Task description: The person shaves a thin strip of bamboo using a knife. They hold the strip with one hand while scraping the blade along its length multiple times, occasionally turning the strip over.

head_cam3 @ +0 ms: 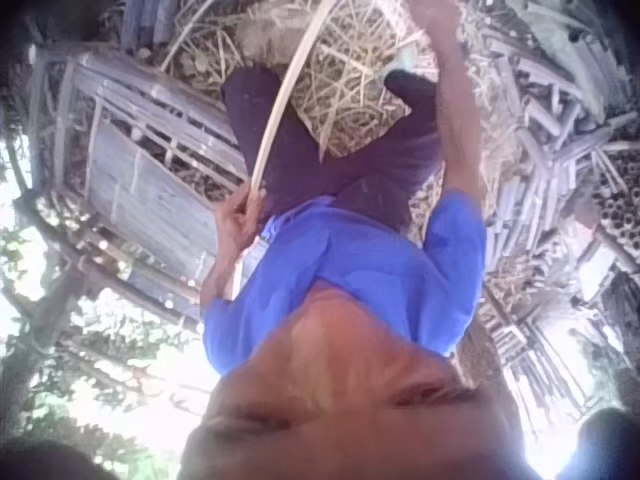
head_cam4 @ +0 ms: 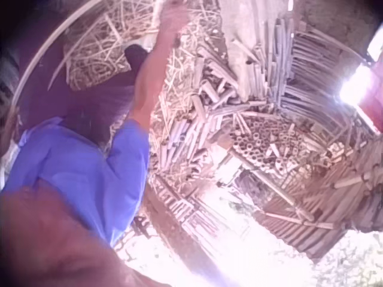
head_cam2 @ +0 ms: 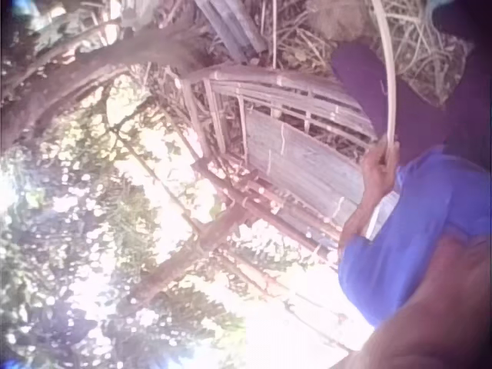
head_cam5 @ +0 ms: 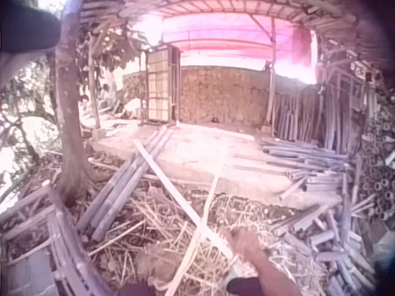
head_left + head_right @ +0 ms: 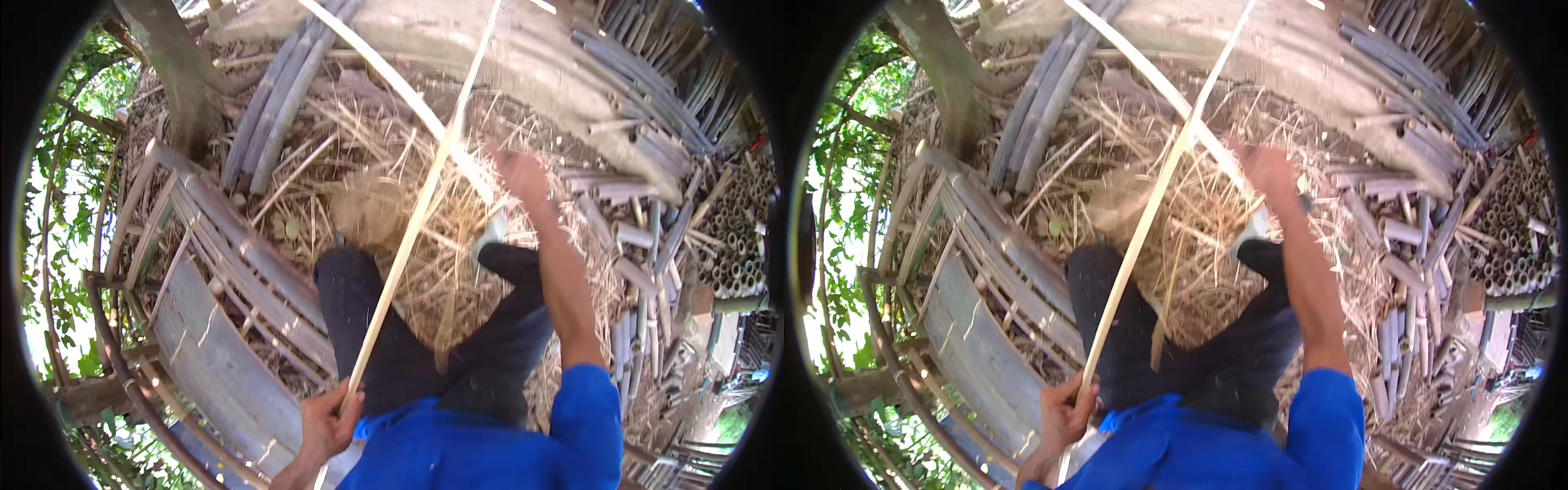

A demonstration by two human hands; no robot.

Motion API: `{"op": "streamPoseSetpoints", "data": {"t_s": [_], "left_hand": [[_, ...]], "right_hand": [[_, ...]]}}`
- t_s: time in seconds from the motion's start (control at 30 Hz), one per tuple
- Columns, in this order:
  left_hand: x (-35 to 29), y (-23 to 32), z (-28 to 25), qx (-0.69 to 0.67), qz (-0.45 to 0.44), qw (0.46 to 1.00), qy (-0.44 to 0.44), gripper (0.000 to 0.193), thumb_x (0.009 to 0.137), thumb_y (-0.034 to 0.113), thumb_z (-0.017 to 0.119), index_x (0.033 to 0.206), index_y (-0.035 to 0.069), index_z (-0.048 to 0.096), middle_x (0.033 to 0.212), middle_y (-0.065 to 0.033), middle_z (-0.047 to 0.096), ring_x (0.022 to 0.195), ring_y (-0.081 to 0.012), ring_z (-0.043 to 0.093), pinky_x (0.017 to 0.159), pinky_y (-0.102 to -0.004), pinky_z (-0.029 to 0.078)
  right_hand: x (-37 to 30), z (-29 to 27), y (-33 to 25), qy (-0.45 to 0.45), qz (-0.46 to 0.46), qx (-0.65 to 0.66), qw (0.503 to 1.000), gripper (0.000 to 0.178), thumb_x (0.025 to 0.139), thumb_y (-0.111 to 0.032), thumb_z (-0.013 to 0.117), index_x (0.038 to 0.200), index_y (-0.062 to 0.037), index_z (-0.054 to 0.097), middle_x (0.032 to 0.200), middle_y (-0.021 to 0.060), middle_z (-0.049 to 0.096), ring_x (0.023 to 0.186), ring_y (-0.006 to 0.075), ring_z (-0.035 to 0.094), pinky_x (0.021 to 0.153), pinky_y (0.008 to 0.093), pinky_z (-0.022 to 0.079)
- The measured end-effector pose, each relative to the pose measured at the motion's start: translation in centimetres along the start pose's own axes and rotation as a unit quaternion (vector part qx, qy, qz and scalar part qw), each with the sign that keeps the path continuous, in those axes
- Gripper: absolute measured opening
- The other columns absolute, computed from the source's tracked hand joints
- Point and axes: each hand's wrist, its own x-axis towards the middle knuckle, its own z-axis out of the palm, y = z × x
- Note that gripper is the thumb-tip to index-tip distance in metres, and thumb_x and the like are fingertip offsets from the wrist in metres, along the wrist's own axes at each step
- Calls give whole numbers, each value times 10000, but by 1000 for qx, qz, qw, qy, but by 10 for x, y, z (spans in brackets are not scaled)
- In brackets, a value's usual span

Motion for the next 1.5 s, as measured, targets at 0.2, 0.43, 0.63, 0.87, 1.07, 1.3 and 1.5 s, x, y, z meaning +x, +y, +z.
{"op": "streamPoseSetpoints", "data": {"t_s": [0.2,0.43,0.63,0.87,1.07,1.3,1.5], "left_hand": [[18,-35,-10,-46,28,998,19,153,970,128,676,1011,-14,714,596,30,564,513,-24,497,447,-217,353],[5,-50,-19,16,46,998,35,138,946,99,691,942,-34,725,609,-1,605,499,-45,524,426,-226,354],[30,-62,-27,-110,-59,992,-32,233,990,193,653,1048,-24,717,623,8,582,524,-54,545,445,-217,376],[106,-11,19,-34,91,995,30,310,1006,183,635,1258,6,676,699,71,519,573,-21,432,483,-223,327],[126,13,34,-123,57,991,-16,371,1004,122,613,1360,19,614,680,89,496,536,-10,390,472,-220,294],[115,34,33,-113,36,993,-26,327,1008,120,593,1317,25,640,676,90,479,539,-9,364,472,-217,260],[105,26,21,-13,3,1000,-25,303,1007,138,615,1280,9,649,654,94,462,525,-9,378,466,-223,264]], "right_hand": [[-35,-33,-62,-18,-22,134,991,797,929,-747,466,795,2,702,561,137,580,479,268,589,473,423,475],[10,-62,3,98,8,37,994,752,992,-678,380,857,-5,686,757,273,662,719,441,660,640,513,510],[-16,-47,-26,133,97,150,975,700,987,-626,440,937,15,717,740,267,670,763,443,680,737,528,506],[-77,-18,-83,-17,81,223,971,607,991,-587,503,962,-8,683,675,222,653,663,383,683,645,490,522],[-149,-9,-156,-63,-158,223,960,562,948,-588,566,917,-33,644,604,175,635,556,393,650,540,492,514],[-142,-24,-163,-71,-196,204,957,625,885,-662,606,815,-42,638,616,185,642,559,374,657,546,474,518],[-126,-10,-154,-75,-140,190,969,651,909,-679,551,877,-43,681,619,188,642,605,382,676,586,480,536]]}}
